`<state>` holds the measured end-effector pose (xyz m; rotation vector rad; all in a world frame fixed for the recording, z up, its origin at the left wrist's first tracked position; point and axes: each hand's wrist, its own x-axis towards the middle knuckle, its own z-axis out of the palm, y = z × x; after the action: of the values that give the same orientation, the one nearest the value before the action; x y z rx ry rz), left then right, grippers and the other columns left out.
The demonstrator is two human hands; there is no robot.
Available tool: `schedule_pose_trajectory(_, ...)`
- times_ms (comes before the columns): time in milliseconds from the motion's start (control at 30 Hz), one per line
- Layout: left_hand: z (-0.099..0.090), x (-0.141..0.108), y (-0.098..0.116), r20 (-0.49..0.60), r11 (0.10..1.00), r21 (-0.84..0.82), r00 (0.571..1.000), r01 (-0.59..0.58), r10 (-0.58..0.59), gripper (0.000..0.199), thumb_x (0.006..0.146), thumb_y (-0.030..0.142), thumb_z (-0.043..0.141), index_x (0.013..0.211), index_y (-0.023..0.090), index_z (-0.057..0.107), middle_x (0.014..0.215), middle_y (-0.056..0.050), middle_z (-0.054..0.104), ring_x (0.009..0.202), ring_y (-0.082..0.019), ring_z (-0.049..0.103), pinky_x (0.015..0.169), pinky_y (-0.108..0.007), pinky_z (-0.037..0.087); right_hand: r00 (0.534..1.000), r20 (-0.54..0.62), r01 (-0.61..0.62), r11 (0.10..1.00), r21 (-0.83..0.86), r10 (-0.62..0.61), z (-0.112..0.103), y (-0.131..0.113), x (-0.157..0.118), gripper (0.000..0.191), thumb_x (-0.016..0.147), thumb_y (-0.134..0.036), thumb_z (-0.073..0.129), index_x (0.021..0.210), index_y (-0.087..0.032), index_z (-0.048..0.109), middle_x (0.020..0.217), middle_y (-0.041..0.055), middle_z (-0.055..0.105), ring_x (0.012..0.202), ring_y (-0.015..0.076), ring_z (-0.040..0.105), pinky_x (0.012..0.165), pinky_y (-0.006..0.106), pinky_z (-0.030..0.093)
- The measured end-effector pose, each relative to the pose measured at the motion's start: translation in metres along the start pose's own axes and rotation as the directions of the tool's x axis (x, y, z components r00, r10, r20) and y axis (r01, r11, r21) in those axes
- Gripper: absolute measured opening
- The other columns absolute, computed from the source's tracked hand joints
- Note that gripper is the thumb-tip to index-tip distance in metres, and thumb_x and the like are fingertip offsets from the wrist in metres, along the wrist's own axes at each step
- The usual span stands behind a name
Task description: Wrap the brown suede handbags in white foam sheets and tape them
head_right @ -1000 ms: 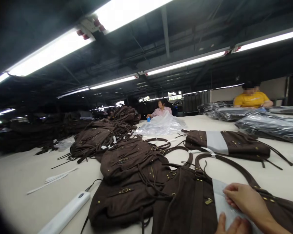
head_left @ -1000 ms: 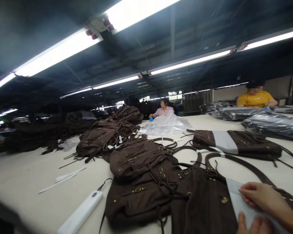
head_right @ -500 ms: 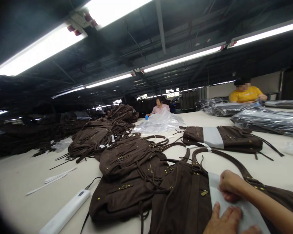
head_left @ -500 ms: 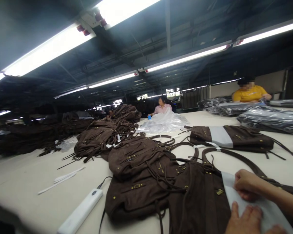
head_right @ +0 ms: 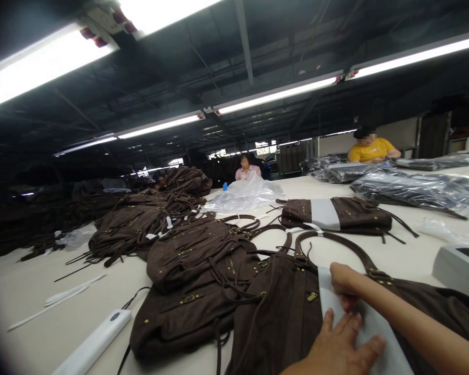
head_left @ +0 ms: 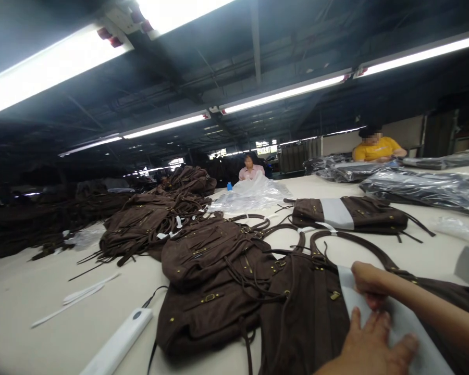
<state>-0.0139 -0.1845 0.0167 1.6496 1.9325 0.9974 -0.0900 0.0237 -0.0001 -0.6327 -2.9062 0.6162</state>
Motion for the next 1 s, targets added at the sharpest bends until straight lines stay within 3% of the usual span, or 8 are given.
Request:
schedule_pose_trajectory(200, 0.001, 0.001, 0.001, 0.014, 1.0, 0.013, 1.0, -0.017, 0.017, 0.077, 0.087, 0.064, 0.042, 0.144, 0.011, 0.033, 0.157, -0.023, 0.005, 0.145, -0.03, -0.005, 0.115, -0.056, -0.007, 0.989, 0.15, 0.001, 1.0, -0.012, 0.0, 0.0, 0.008, -0.033, 0.009, 0.083, -0.013, 0.051, 0.08, -0.016, 0.058, 0.057, 0.0052, 0.063, 0.054, 0.0202, 0.065, 0.055, 0.027, 0.043)
schedule_pose_trajectory(367, -0.001, 0.003, -0.001, 0.001, 0.996, 0.075, 0.998, -0.056, 0.056, 0.074, 0.089, 0.061, 0.041, 0.149, 0.023, 0.019, 0.159, -0.012, 0.008, 0.146, -0.029, 0.001, 0.115, -0.061, -0.005, 0.996, -0.053, 0.065, 0.979, -0.194, -0.077, 0.01, 0.008, -0.058, 0.026, 0.09, -0.025, 0.048, 0.112, -0.014, 0.056, 0.093, 0.0135, 0.071, 0.09, 0.0292, 0.068, 0.067, 0.033, 0.044)
schedule_pose_trajectory(467, 0.0, 0.006, -0.001, 0.025, 0.985, 0.168, 0.999, -0.042, 0.038, 0.072, 0.09, 0.06, 0.039, 0.149, 0.023, 0.019, 0.158, -0.012, 0.015, 0.146, -0.028, 0.007, 0.117, -0.059, -0.001, 0.993, -0.103, 0.021, 0.966, -0.257, -0.049, 0.006, -0.004, -0.078, 0.042, 0.093, -0.023, 0.043, 0.133, -0.011, 0.044, 0.097, 0.0157, 0.071, 0.093, 0.0295, 0.067, 0.073, 0.035, 0.044)
schedule_pose_trajectory(567, 0.005, 0.01, 0.001, -0.003, 0.926, 0.376, 0.999, 0.035, -0.037, 0.062, 0.089, 0.057, 0.046, 0.143, 0.027, 0.035, 0.153, -0.006, 0.033, 0.144, -0.025, 0.018, 0.12, -0.053, 0.01, 0.99, -0.096, 0.071, 0.963, -0.259, -0.099, -0.007, -0.016, -0.096, 0.031, 0.093, -0.02, 0.041, 0.118, -0.011, 0.058, 0.094, 0.0158, 0.072, 0.091, 0.026, 0.067, 0.077, 0.033, 0.044)
schedule_pose_trajectory(700, 0.011, 0.017, -0.002, -0.041, 0.92, 0.389, 0.999, 0.038, -0.024, 0.045, 0.088, 0.033, 0.056, 0.131, 0.027, 0.05, 0.143, -0.005, 0.047, 0.138, -0.027, 0.033, 0.116, -0.061, 0.018, 0.991, -0.038, 0.115, 0.95, -0.291, -0.132, -0.019, -0.015, -0.103, 0.028, 0.095, -0.029, 0.042, 0.097, -0.019, 0.068, 0.1, 0.0083, 0.071, 0.098, 0.0202, 0.064, 0.081, 0.026, 0.043)
schedule_pose_trajectory(800, 0.014, 0.019, -0.004, -0.034, 0.91, 0.415, 0.999, 0.021, -0.008, 0.035, 0.087, 0.023, 0.055, 0.122, 0.022, 0.058, 0.135, -0.008, 0.055, 0.133, -0.03, 0.04, 0.113, -0.063, 0.024, 0.983, 0.025, 0.181, 0.93, -0.321, -0.182, -0.022, -0.006, -0.108, 0.032, 0.096, -0.032, 0.04, 0.094, -0.02, 0.07, 0.098, 0.0088, 0.07, 0.093, 0.0199, 0.064, 0.077, 0.027, 0.044)
schedule_pose_trajectory(1000, 0.017, 0.016, -0.004, -0.013, 0.876, 0.481, 1.0, 0.021, -0.017, 0.033, 0.086, 0.018, 0.054, 0.118, 0.022, 0.062, 0.137, -0.008, 0.054, 0.134, -0.031, 0.041, 0.112, -0.061, 0.031, 0.932, 0.108, 0.361, 0.869, -0.337, -0.345, -0.026, 0.006, -0.124, 0.027, 0.091, -0.031, 0.047, 0.104, -0.023, 0.069, 0.089, 0.0063, 0.064, 0.069, 0.0164, 0.06, 0.06, 0.025, 0.039)
